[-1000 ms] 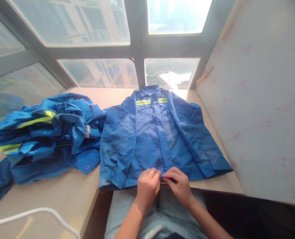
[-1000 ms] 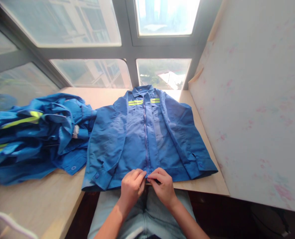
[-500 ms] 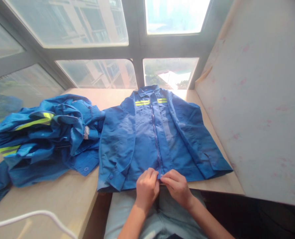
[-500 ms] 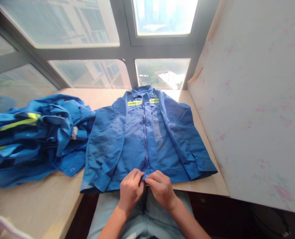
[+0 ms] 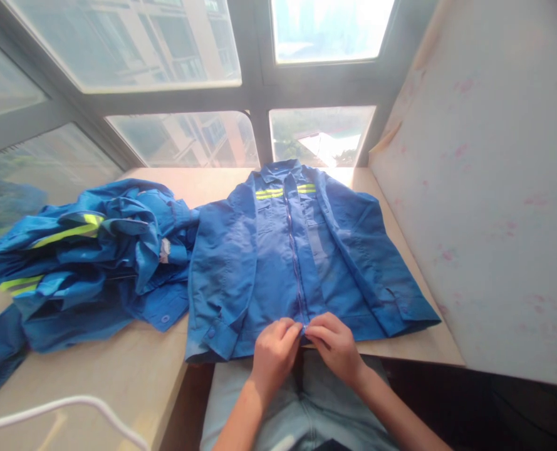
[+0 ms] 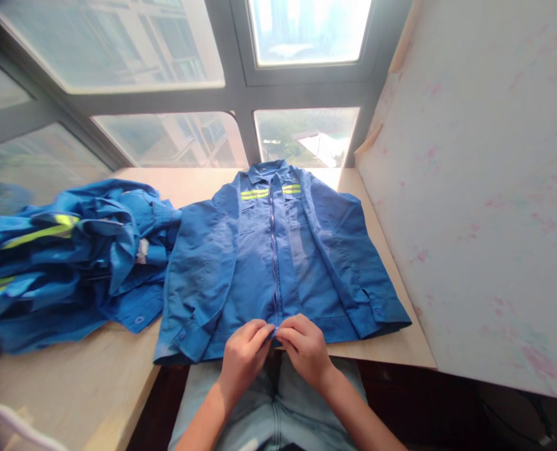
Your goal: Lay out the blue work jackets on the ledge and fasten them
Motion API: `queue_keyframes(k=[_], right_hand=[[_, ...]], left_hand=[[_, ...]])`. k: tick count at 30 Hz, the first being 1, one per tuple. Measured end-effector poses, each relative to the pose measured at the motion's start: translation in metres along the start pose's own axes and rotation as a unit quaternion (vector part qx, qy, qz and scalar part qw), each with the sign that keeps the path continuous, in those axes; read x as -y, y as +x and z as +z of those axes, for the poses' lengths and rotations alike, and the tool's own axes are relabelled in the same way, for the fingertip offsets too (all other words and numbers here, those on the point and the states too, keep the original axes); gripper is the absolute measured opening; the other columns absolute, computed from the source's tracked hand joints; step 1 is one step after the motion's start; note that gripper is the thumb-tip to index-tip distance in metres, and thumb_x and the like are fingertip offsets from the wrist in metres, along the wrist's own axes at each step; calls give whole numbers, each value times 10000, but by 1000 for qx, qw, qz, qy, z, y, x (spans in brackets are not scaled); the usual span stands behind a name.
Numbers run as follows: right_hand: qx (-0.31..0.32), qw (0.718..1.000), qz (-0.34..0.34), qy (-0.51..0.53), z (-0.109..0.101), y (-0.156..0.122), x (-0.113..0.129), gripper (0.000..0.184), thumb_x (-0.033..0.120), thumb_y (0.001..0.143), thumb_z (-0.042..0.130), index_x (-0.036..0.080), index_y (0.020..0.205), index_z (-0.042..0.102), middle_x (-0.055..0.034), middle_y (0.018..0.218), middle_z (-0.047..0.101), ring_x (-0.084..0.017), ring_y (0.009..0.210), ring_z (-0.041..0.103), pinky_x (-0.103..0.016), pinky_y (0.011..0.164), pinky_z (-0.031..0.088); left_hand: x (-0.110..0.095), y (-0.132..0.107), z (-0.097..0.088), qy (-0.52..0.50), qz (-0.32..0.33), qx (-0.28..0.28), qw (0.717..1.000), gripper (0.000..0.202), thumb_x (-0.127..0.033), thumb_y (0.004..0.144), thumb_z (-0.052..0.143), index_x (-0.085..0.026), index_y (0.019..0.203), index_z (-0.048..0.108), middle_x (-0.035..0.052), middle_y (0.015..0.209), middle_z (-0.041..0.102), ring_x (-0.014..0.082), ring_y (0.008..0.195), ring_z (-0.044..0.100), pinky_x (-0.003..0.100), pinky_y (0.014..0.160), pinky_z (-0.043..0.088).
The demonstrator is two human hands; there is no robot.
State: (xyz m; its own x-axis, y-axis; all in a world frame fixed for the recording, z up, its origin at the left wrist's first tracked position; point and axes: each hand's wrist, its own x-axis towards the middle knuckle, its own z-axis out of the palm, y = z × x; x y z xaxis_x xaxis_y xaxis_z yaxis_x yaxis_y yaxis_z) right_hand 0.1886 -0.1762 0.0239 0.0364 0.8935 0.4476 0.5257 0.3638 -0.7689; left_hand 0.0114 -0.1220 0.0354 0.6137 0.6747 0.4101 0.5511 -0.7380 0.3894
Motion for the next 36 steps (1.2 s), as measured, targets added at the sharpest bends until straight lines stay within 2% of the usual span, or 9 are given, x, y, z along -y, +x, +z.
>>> queue_keyframes(k=[5,8,13,15,22,26,31,33,36], right_hand=[[-2,999,-28,-38,1,-11,4,221,107,921,562,257,990,709,-42,870,701,-171,799,625,-302,696,519],[15,997,-46,-68,-1,-12,3,264,107,931,528,255,1065,700,-60,942,718,-184,832,647,-317,724,536],[41,993,-81,-73,-3,-7,-2,296,125,948,473,250,1100,694,-78,1006,722,-189,864,670,-324,754,554],[34,996,-69,-54,-3,-4,-4,278,129,948,475,251,1053,701,-69,977,718,-181,859,663,-310,743,552],[33,995,80,43,-4,3,-7,63,219,921,569,223,877,613,-53,917,664,-180,868,629,-284,713,520],[59,988,113,87,-8,3,-7,58,232,916,565,216,864,586,-44,914,662,-164,813,613,-257,635,470],[49,977,190,84,-6,5,-7,78,274,908,586,217,864,615,-1,764,640,-139,653,576,-244,565,438],[33,979,187,69,-5,6,-6,104,276,919,566,213,855,618,0,740,629,-140,637,572,-247,569,446],[47,990,123,56,-5,8,-3,188,226,952,491,212,849,647,-28,796,649,-156,729,603,-259,631,473]], left_hand=[[-6,2,7,41,-2,-8,999,161,-126,900,467,-204,811,576,26,784,619,141,687,579,248,635,439],[-10,5,12,51,-22,1,998,170,-104,871,482,-209,744,527,9,752,583,134,631,535,246,587,393],[-16,15,15,-35,-152,53,986,168,-51,764,501,-218,763,500,-8,772,562,128,640,542,224,567,381],[-15,16,14,-53,-168,57,983,184,-42,760,490,-221,794,512,-5,799,571,135,674,565,223,597,403],[-5,5,6,-71,-70,60,993,199,-95,858,477,-213,975,586,43,902,615,172,819,619,261,715,477],[-5,5,1,-87,-45,81,992,225,-207,908,537,-207,1123,605,68,966,638,182,862,630,286,756,506],[-4,3,-3,-119,-33,69,990,203,-255,937,540,-214,1101,653,65,948,659,171,856,643,286,761,531],[-3,3,-3,-120,-37,65,990,185,-240,939,536,-212,1071,663,63,945,669,170,866,646,288,774,534],[-2,1,0,-116,-35,67,990,167,-224,934,545,-212,1053,662,59,954,681,170,879,646,293,788,535]])
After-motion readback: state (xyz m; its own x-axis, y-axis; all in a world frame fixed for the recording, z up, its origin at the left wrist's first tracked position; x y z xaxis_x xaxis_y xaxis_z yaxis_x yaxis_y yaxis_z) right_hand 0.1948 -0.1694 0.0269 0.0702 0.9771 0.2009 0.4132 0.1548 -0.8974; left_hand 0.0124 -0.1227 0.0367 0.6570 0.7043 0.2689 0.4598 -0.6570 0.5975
